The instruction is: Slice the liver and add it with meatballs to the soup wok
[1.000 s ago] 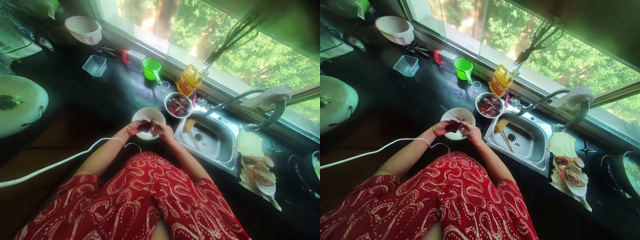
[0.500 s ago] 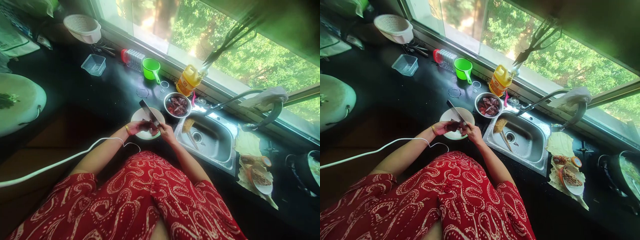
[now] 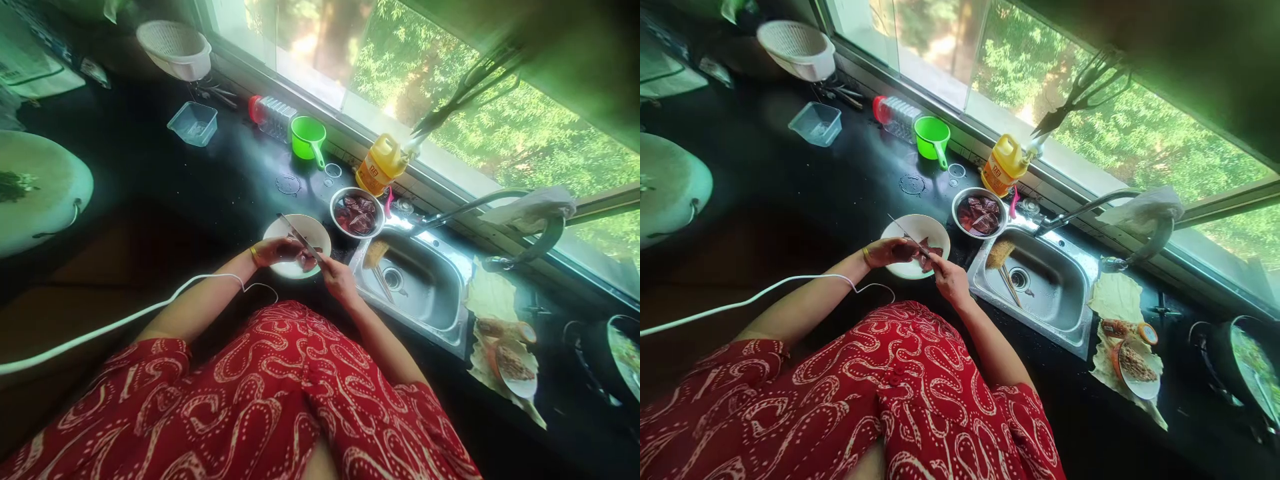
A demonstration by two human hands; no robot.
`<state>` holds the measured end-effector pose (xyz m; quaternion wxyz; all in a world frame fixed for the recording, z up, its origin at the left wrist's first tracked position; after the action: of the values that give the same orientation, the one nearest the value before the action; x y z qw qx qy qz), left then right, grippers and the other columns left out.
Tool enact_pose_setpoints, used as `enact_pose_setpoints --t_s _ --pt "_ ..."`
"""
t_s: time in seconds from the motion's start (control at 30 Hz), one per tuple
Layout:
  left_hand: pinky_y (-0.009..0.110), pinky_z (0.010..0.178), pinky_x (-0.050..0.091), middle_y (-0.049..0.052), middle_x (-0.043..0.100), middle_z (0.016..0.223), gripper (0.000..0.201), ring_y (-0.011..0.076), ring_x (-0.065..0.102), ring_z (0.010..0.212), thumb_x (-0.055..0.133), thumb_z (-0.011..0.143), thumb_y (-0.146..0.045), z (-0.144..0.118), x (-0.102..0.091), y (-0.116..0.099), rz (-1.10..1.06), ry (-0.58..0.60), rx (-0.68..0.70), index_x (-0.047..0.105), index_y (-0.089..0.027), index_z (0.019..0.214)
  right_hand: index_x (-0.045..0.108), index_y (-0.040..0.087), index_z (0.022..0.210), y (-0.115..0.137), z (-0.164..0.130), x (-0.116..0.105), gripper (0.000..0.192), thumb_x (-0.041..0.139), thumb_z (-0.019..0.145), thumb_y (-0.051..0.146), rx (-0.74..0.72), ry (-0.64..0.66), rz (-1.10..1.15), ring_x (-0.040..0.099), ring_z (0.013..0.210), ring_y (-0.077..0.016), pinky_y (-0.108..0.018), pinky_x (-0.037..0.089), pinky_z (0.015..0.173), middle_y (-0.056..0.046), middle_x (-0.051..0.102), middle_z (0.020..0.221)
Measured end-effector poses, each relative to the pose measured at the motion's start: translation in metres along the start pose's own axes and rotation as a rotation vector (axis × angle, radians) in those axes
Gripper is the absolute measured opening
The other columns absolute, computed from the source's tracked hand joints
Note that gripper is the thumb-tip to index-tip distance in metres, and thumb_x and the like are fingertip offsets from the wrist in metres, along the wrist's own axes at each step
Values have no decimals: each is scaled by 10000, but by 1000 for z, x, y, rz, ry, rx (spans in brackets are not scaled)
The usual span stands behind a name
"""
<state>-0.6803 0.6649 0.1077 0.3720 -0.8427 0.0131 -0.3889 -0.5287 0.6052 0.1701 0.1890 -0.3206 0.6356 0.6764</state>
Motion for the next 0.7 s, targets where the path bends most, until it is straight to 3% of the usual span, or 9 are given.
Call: enact_pose_setpoints --t_s 0.2,0.4,0.6,0.7 --pt "317 851 513 95 707 857 163 205 675 880 572 816 -182 5 4 -3 29 9 19 720 -130 861 667 270 1288 0 -1 -1 377 441 991 325 45 18 -50 700 951 -183 -254 513 854 -2 752 1094" --pt "340 900 504 101 723 957 159 221 681 926 600 818 -195 8 -5 -1 -32 -13 28 722 -153 911 660 290 1297 1 4 3 375 446 989 312 35 20 -32 690 1041 -195 -264 515 896 3 742 1154" --pt "401 901 489 137 734 989 260 273 672 916 776 731 -260 10 5 -3 -108 163 74 731 -134 953 635 326 1310 -1 14 12 371 429 1002 318 50 62 -87 700 992 -182 -259 511 871 27 763 1042" --pt "398 870 496 139 736 980 273 279 675 897 790 735 -270 13 0 -2 -117 155 82 733 -125 959 645 322 1270 -2 22 16 346 418 1009 332 65 72 -166 699 955 -178 -249 501 825 21 761 1011"
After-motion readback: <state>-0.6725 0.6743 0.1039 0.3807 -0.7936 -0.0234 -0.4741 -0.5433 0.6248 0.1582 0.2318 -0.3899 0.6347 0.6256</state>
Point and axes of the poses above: each hand's wrist, its own z-axis towards the middle knuckle, its own x-axis out of the palm, y = z × x, the point moved 8 cm from there along z, towards the middle knuckle
